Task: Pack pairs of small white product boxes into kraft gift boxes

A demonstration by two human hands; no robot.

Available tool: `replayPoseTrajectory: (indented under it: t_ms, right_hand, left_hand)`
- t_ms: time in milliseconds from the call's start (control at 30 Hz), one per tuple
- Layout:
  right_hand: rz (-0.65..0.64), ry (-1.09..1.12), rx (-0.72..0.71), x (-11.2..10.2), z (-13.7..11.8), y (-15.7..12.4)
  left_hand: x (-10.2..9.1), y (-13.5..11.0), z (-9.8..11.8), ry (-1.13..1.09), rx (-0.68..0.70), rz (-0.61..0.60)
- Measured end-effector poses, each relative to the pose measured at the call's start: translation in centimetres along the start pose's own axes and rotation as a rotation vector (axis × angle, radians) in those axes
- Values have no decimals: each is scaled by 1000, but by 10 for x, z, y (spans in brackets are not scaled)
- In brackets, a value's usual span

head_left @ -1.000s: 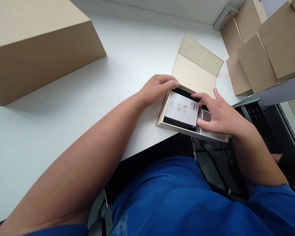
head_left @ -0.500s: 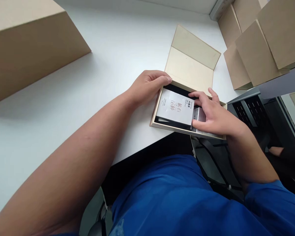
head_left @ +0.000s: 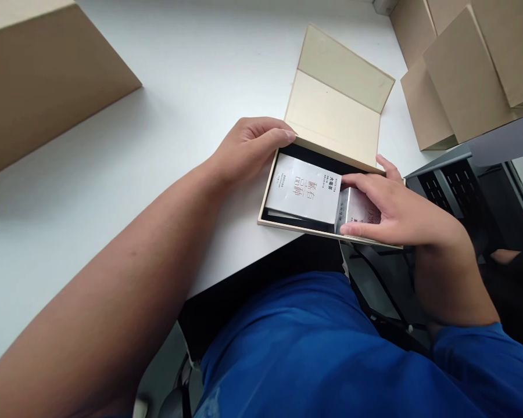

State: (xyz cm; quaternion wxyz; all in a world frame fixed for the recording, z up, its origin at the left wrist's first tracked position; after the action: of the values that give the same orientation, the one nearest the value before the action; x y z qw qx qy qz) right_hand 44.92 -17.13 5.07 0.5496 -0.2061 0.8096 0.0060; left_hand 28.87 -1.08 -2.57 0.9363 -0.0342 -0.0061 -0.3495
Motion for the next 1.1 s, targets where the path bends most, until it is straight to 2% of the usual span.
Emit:
replayPoseTrajectory:
  t_ms: [100, 267, 700, 900, 1100]
  right_hand:
    - [-5, -46, 41, 7, -4, 5]
    - [65, -51, 171, 10, -6, 14]
    - [166, 46, 140, 5, 4, 13]
    - [130, -12, 217, 6, 3, 16]
    - [60, -31, 285, 1, 1, 24]
  left_hand:
    - [-1, 0, 0, -8, 3, 2]
    - [-2, 0, -2, -12, -15, 9]
    - [1, -1, 1, 16, -11, -9]
    - [2, -3, 6, 39, -20, -8]
    - [3, -1, 2, -13, -33, -13]
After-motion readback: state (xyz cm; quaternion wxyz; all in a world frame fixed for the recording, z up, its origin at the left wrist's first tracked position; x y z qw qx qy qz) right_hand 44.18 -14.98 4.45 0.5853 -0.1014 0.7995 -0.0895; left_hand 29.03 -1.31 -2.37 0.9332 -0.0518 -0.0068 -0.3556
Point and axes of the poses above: each hand's wrist, its own y-axis towards the middle knuckle, its own x-axis out of the palm, z = x × y, the point moved 7 cm from there along y, towards the middle knuckle, and after that the axes turned 8 degrees about -x, right-handed, at the moved point
